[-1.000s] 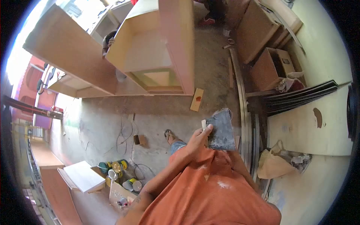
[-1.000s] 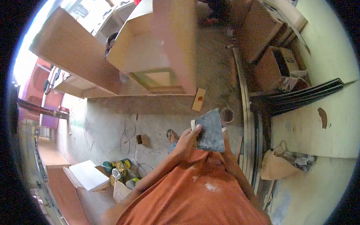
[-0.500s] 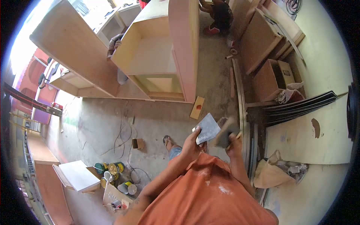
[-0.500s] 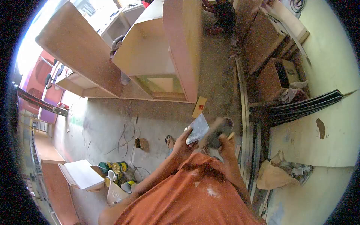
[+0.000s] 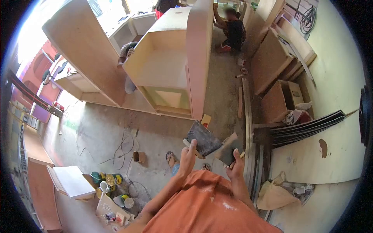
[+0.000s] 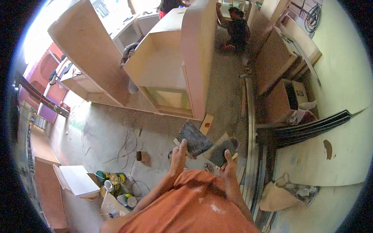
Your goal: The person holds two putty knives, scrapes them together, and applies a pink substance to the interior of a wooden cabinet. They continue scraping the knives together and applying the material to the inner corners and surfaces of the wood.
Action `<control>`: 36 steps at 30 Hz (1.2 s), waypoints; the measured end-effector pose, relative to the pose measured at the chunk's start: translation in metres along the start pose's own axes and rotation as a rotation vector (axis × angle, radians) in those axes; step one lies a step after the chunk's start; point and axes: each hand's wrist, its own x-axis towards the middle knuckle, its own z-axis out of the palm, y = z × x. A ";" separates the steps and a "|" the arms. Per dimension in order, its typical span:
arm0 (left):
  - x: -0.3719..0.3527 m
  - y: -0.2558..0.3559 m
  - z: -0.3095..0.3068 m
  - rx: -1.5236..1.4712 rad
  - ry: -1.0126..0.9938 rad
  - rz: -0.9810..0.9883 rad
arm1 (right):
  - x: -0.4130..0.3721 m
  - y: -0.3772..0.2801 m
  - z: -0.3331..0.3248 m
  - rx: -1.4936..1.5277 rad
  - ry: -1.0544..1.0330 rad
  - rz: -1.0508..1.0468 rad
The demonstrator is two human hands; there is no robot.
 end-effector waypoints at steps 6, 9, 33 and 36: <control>-0.002 0.020 -0.005 1.207 -0.670 0.425 | 0.031 -0.025 -0.001 -0.410 0.124 -0.294; -0.005 0.019 -0.007 0.673 -0.532 0.173 | 0.025 -0.066 0.012 -0.391 0.357 -0.363; 0.012 0.000 -0.004 0.727 -0.392 0.265 | 0.038 -0.007 -0.015 -0.666 0.066 -0.020; 0.007 0.009 -0.007 0.867 -0.613 0.327 | 0.043 -0.039 0.010 -0.817 0.096 -0.127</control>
